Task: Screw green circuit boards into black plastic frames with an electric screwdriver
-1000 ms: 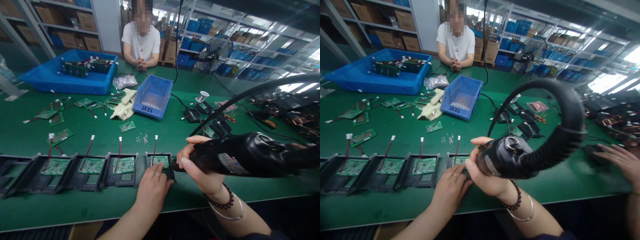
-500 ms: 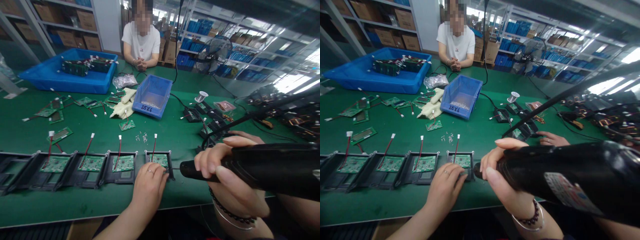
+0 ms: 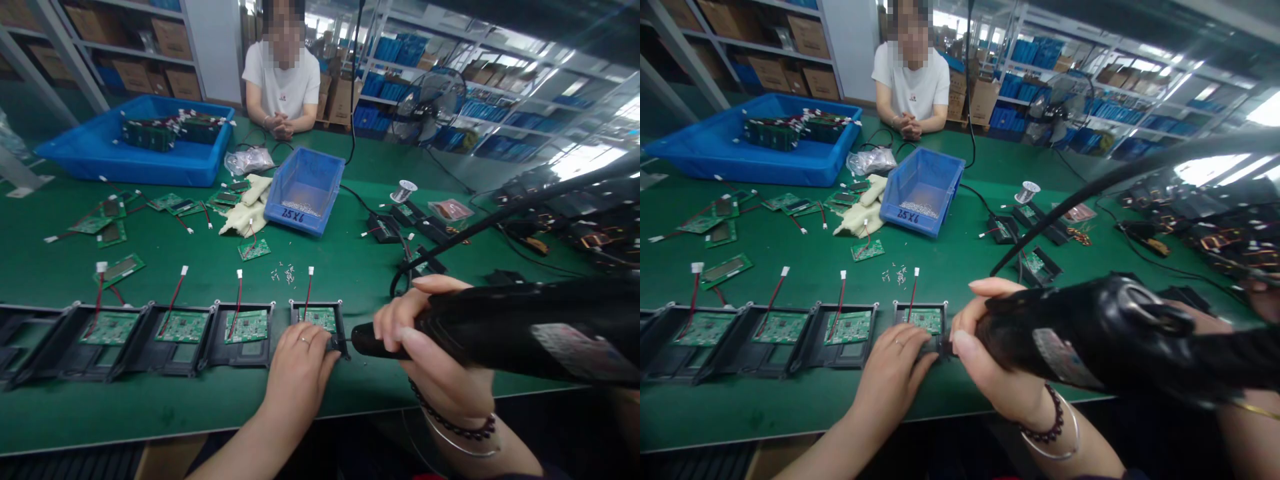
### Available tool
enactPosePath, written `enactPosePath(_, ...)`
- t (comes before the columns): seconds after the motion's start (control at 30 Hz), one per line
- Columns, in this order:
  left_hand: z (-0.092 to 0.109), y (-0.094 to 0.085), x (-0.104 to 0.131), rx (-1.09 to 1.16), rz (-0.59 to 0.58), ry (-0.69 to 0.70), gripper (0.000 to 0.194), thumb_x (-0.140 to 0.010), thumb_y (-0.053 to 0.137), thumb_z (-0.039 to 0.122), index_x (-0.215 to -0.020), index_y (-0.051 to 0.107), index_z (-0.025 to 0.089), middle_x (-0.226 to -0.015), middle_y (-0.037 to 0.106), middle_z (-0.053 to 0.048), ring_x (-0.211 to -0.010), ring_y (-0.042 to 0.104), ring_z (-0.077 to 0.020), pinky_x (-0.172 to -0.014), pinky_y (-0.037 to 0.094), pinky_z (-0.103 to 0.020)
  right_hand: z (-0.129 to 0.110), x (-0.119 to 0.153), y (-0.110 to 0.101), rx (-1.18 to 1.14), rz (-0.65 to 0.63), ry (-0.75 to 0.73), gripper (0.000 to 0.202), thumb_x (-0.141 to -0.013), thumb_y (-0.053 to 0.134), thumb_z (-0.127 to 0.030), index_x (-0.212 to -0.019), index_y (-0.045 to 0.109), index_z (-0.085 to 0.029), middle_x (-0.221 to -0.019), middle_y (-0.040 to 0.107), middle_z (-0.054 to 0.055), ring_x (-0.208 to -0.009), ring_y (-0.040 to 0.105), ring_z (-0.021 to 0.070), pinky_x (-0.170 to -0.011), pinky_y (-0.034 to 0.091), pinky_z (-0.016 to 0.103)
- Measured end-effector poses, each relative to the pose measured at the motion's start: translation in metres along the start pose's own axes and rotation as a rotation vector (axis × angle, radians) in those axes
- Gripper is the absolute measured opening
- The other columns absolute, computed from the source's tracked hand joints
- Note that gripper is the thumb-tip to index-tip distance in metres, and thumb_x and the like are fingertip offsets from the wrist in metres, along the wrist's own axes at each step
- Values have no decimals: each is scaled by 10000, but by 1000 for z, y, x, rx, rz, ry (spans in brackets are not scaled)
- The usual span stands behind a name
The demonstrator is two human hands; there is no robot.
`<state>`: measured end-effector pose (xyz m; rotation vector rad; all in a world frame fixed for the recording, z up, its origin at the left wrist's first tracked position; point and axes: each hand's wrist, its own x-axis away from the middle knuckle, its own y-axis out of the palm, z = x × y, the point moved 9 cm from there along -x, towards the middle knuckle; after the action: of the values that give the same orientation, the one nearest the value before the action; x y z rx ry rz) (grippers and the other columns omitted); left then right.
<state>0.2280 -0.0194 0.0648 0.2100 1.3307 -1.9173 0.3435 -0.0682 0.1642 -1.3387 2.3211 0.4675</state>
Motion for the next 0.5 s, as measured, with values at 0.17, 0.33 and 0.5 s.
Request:
enactPosePath(0.17,2,-1,-4,29,5,7,172,-832,725,134,-988,654,142,-876,712,-69,-846,668,-263,-784,596,-430,-17,-3,-4,-63,58,-37,303,-886,699,-238,-1172,605,-277,-661,572,-44,-544,546,139,-553,517,314)
enactPosePath(0.33,0,4,-4,6,-80,-34,289,-754,827,169,-990,660,159,-913,715,-57,-877,675,-266,-800,602,-428,6,1,0,54,16,19,339,-876,673,-174,-1180,585,-294,-680,584,-53,-547,562,142,-554,499,316)
enactPosePath(0.5,0,6,-4,-6,-105,-41,272,-755,829,175,-967,658,160,-915,713,-57,-882,678,-269,-797,605,-432,24,8,1,129,-21,35,376,-877,652,-150,-1210,561,-301,-712,590,-61,-562,571,135,-580,496,316)
